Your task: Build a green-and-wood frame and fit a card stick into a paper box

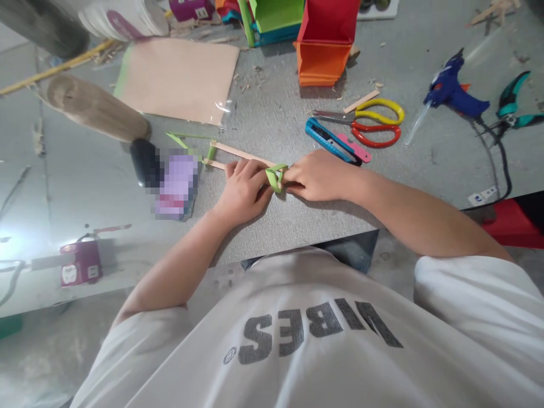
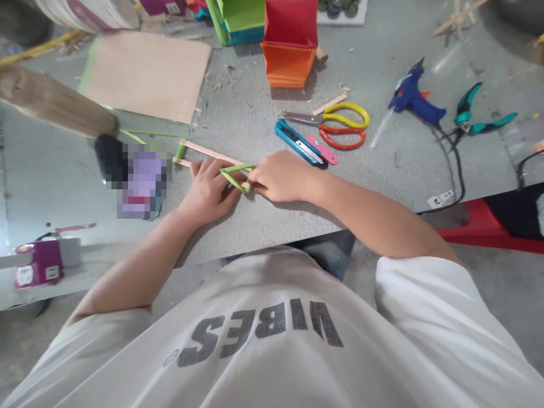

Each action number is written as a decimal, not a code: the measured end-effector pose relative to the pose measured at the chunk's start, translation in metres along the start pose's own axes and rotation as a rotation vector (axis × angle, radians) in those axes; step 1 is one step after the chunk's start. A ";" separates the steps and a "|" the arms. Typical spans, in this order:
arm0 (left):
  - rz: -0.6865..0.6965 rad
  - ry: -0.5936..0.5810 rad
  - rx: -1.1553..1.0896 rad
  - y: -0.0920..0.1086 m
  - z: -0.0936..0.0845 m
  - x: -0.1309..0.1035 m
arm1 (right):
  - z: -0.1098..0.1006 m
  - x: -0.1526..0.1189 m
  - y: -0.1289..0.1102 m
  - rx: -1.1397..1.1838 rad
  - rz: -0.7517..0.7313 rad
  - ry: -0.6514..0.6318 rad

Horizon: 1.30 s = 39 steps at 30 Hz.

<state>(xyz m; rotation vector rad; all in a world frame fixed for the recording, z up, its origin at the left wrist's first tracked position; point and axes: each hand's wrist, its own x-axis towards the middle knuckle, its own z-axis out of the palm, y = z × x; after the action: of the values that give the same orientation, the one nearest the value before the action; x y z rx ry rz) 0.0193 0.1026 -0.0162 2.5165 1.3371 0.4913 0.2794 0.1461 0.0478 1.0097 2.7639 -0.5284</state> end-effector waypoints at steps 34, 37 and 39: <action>0.044 0.188 -0.172 -0.015 0.008 0.005 | -0.058 -0.159 0.155 0.086 1.126 0.313; 0.038 0.167 -0.183 -0.016 0.005 0.006 | -0.044 -0.156 0.172 0.036 1.057 0.321; 0.031 0.139 -0.184 -0.016 0.004 0.006 | -0.040 -0.155 0.181 0.016 0.987 0.329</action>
<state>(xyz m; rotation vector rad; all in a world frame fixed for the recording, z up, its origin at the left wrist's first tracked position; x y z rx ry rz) 0.0121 0.1165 -0.0242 2.3928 1.2389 0.7718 0.5133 0.1976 0.0751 2.3701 2.0461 -0.2236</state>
